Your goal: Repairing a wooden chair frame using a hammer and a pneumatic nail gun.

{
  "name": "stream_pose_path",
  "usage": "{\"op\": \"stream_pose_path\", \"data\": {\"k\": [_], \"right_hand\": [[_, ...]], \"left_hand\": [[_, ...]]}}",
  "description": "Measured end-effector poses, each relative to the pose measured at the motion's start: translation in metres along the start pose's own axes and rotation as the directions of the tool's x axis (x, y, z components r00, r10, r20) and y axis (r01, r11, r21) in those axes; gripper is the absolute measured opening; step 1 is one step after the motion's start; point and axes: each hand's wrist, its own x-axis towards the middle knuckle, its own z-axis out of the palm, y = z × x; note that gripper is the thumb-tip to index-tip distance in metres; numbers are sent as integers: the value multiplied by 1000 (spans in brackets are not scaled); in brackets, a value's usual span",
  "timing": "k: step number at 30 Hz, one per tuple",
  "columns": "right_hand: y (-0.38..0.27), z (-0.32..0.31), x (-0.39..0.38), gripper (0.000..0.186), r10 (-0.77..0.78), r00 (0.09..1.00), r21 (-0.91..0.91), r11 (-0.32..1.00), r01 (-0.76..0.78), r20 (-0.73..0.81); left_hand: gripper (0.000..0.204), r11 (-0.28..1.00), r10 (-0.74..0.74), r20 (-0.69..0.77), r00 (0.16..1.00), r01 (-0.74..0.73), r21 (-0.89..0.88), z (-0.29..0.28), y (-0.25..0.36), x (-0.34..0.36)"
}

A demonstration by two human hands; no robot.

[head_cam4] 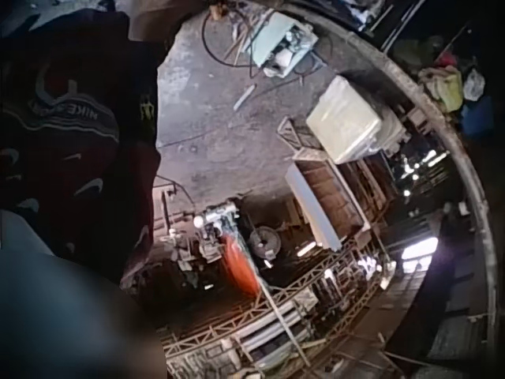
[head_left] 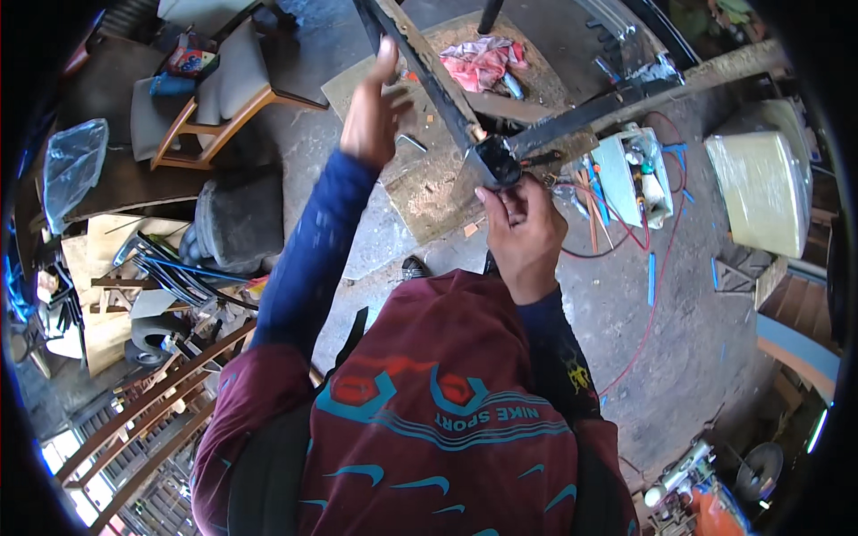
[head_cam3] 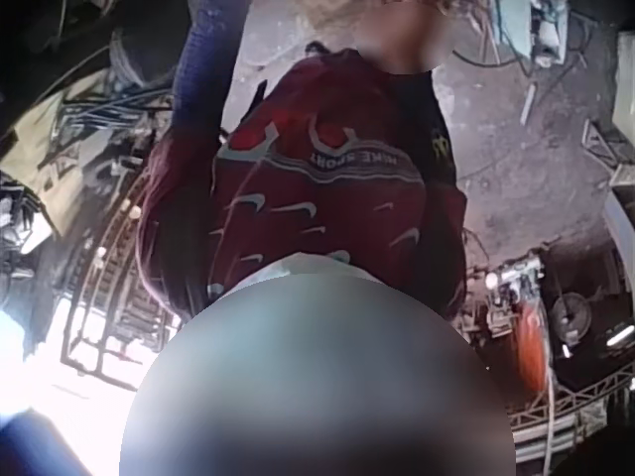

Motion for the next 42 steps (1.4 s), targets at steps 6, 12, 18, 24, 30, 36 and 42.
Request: {"op": "stream_pose_path", "data": {"k": [6, 12, 18, 24, 30, 36, 42], "right_hand": [[16, 21, -4, 26, -68, 995, -254, 963, 86, 77], [17, 27, -8, 22, -29, 998, -345, 938, 43, 47], [24, 26, -12, 24, -40, 999, -353, 935, 42, 15], [27, 7, 0, 27, -23, 991, -325, 943, 65, 133], [12, 2, 14, 37, -10, 963, -366, 924, 112, 268], [9, 7, 22, 34, -7, 972, -354, 931, 92, 236], [15, 11, 17, 35, -33, 979, -324, 941, 97, 199]], "left_hand": [[73, 959, -41, 20, 999, 45, -281, 41, -2, 73], [61, 882, -55, -105, 993, -1, -472, 53, -4, 68], [55, 886, -46, -254, 966, -78, -458, 72, -8, 58], [40, 932, -15, -180, 984, -52, -359, 62, -6, 66], [55, 905, -45, -182, 982, -37, -425, 66, -1, 52], [56, 909, -70, -247, 966, -40, -416, 64, 6, 60], [50, 919, -36, -202, 979, -48, -392, 62, -2, 52]]}}
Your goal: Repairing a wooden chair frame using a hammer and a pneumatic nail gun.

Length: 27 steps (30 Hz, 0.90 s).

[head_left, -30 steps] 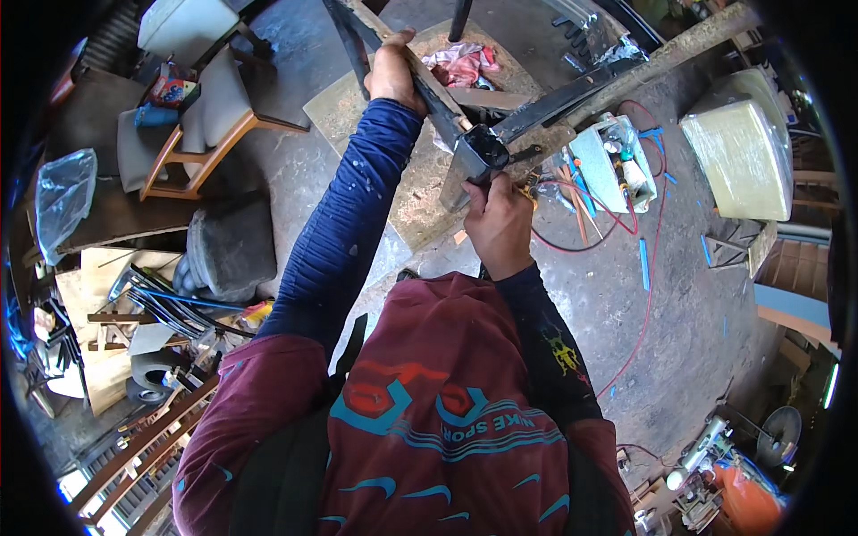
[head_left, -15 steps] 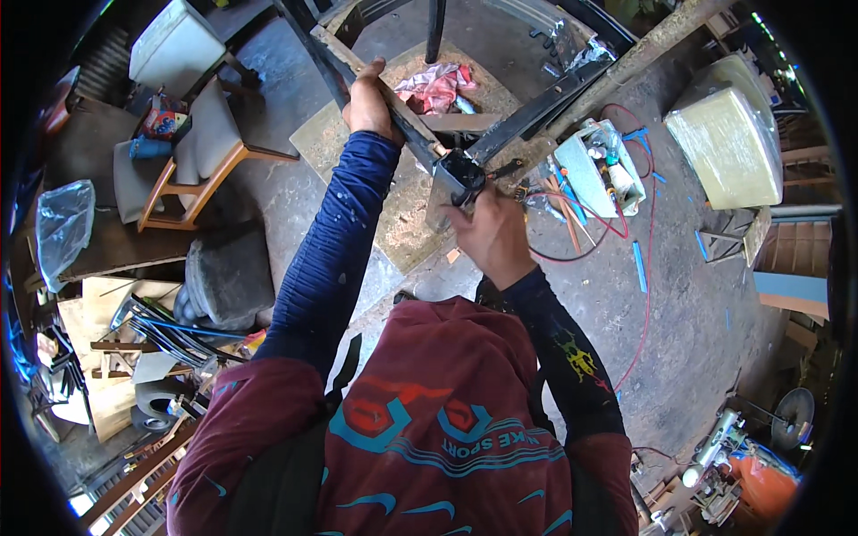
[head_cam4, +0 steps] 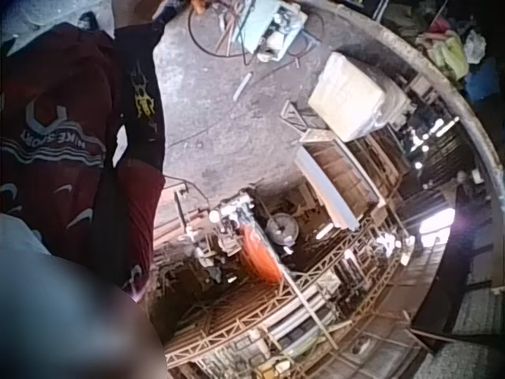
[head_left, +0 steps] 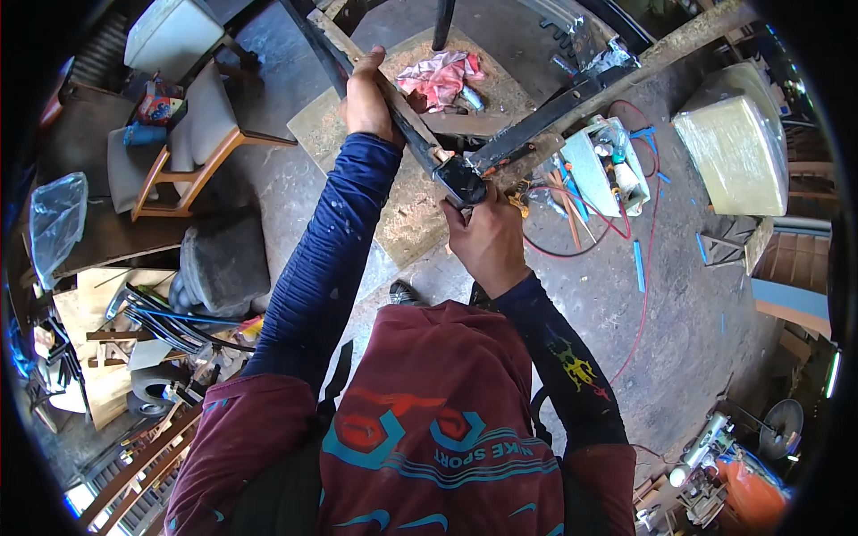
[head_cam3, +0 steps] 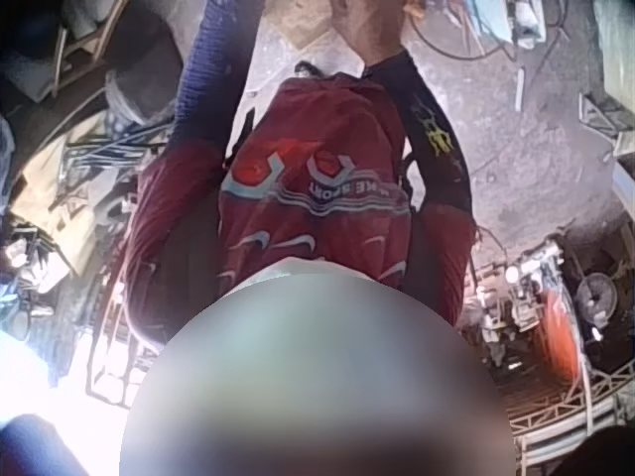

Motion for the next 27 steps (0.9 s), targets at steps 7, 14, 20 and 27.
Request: {"op": "stream_pose_path", "data": {"k": [7, 14, 20, 27], "right_hand": [[1, 6, -4, 39, 28, 998, 30, 999, -26, -56], [-4, -3, -1, 38, 36, 999, 0, 999, -36, 40], [-6, -2, -4, 41, 99, 991, -54, 994, -94, 86], [6, 2, -6, 41, 102, 991, -42, 994, -99, 82]], "left_hand": [[46, 998, 65, -70, 995, -65, -5, -1, -8, 3], [69, 999, 50, -57, 997, -49, 22, 1, -10, -2], [91, 991, 7, -19, 1000, -4, 131, -10, -14, -9], [79, 915, 69, 157, 985, -125, 384, -7, -32, -90]]}}
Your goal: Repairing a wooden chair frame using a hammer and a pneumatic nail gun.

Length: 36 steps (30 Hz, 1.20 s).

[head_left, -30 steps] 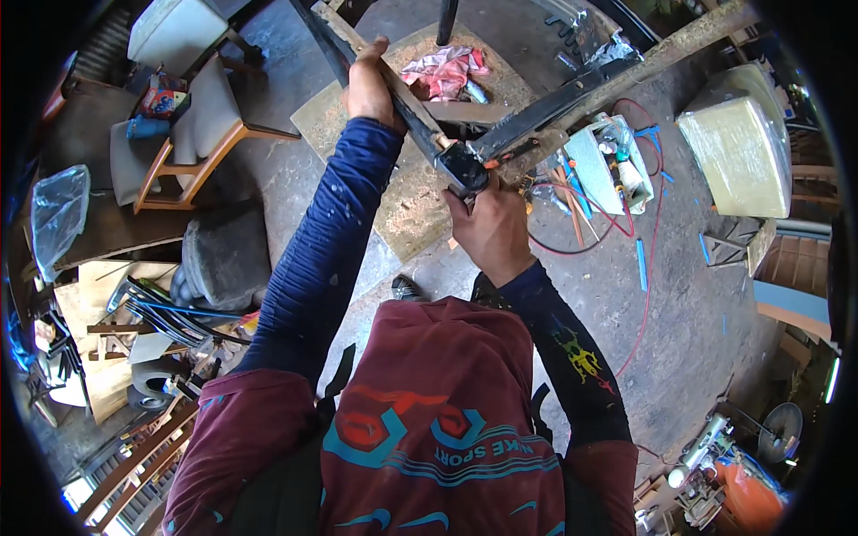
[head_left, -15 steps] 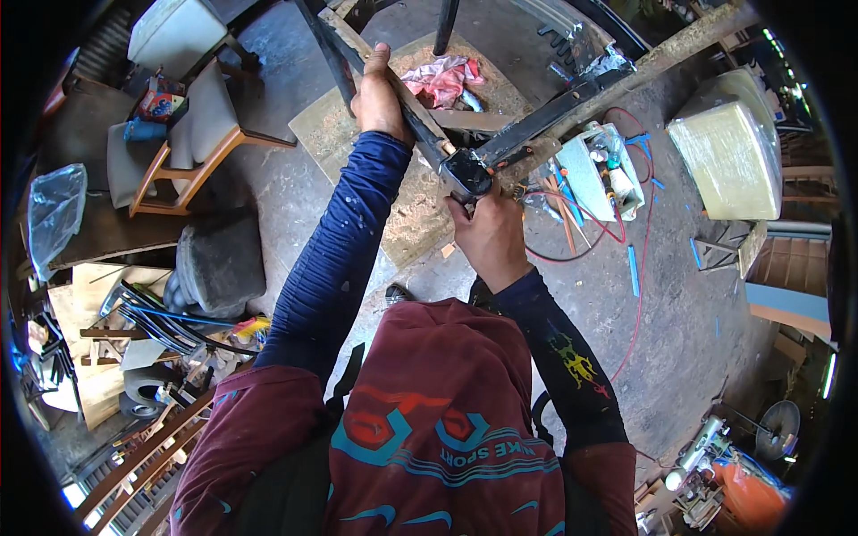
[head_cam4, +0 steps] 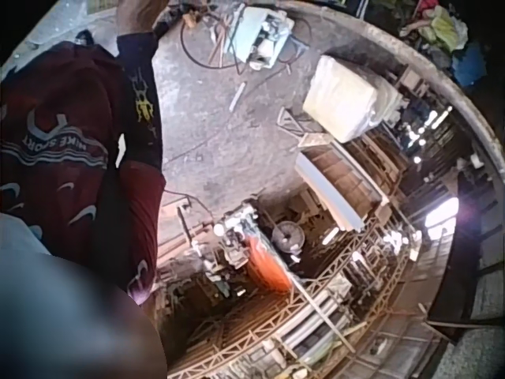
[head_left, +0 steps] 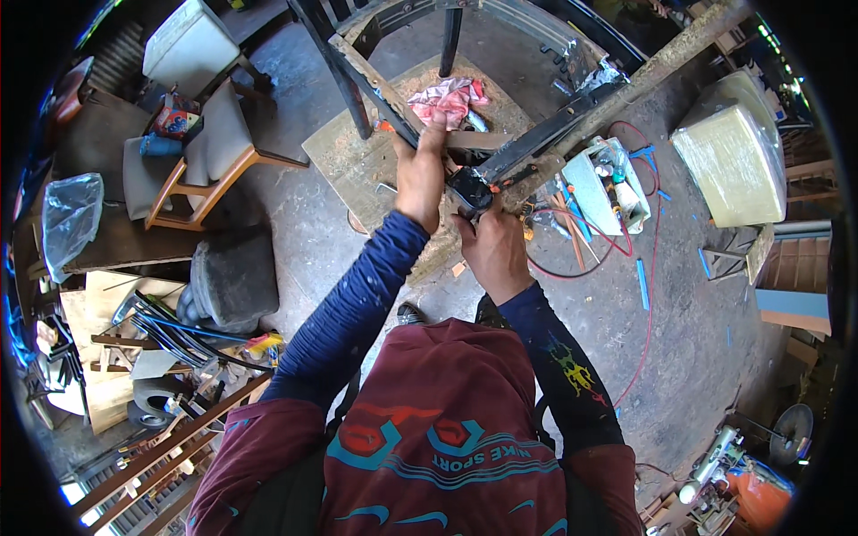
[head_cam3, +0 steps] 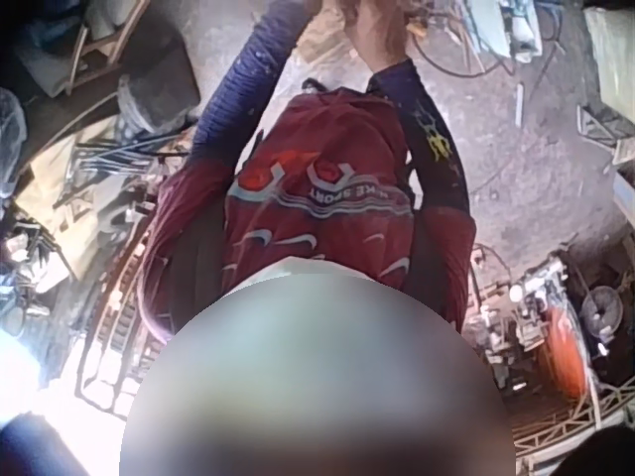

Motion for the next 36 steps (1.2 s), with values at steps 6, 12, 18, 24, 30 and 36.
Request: {"op": "stream_pose_path", "data": {"k": [6, 12, 18, 24, 30, 36], "right_hand": [[0, 2, 1, 38, -45, 999, 94, 995, 46, -15], [-2, 0, -3, 36, -63, 997, 71, 995, 65, -33], [7, 3, -3, 36, -75, 995, 90, 993, 80, -64], [11, 9, -4, 36, -122, 986, 142, 980, 137, -111], [-1, 1, -2, 41, -10, 999, 179, 984, 17, -41], [2, 2, -5, 36, 66, 994, 195, 977, -83, 91]], "left_hand": [[97, 989, 82, 81, 993, -71, -132, 1, -11, -18], [81, 991, 105, 24, 994, -102, -89, 2, -15, -24], [105, 997, 25, 37, 999, -28, 74, 10, -8, -42], [97, 989, 48, 67, 997, -57, 136, 6, -8, -50], [88, 990, 71, -11, 997, -71, -123, 13, -26, -50], [81, 984, 165, -79, 983, -169, -55, 21, -32, -59]]}}
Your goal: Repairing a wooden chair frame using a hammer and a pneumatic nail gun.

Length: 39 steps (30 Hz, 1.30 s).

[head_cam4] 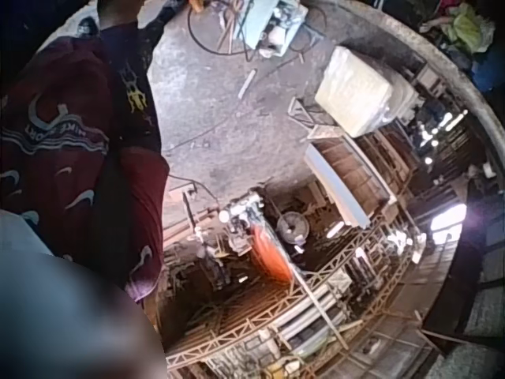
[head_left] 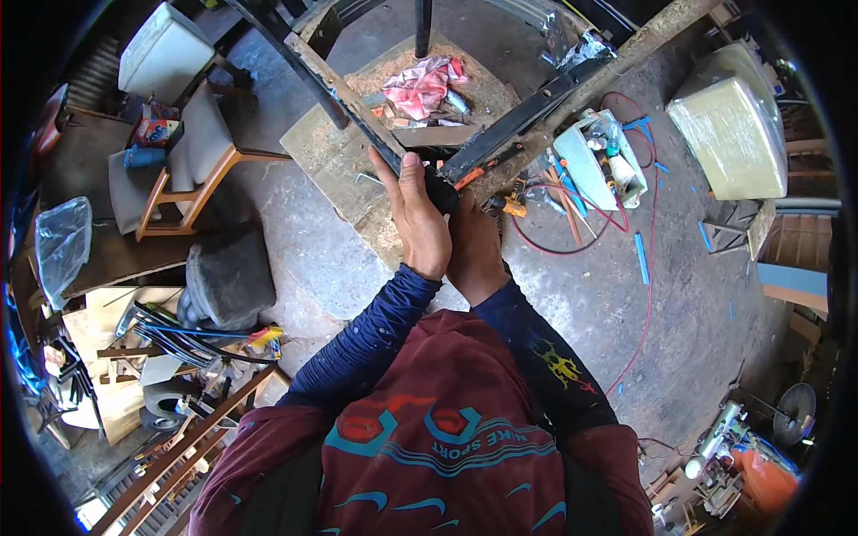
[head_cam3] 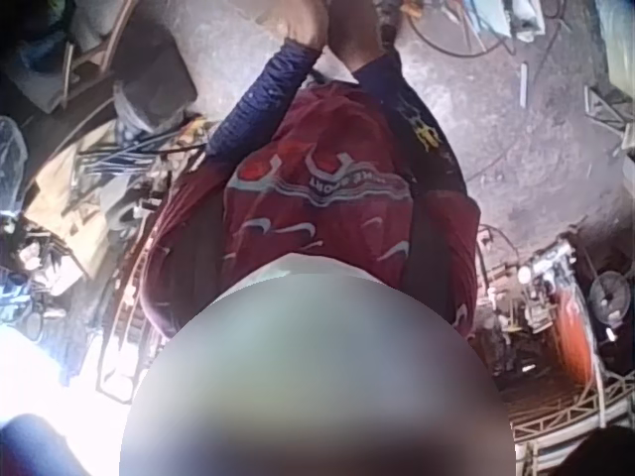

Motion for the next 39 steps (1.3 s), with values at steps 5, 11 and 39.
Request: {"op": "stream_pose_path", "data": {"k": [5, 11, 39], "right_hand": [[1, -12, 4, 33, -52, 998, -21, 998, 53, 42], [14, -40, 20, 22, -216, 938, -26, 973, 231, 271], [-18, -158, 152, 84, -691, 441, -162, 432, 887, 572]], "left_hand": [[77, 987, 140, -23, 990, -138, 77, 2, -10, 0], [71, 999, 22, -157, 987, -29, -45, 15, 10, -2], [110, 405, 616, 42, 786, -362, 840, -5, -21, -10]]}}
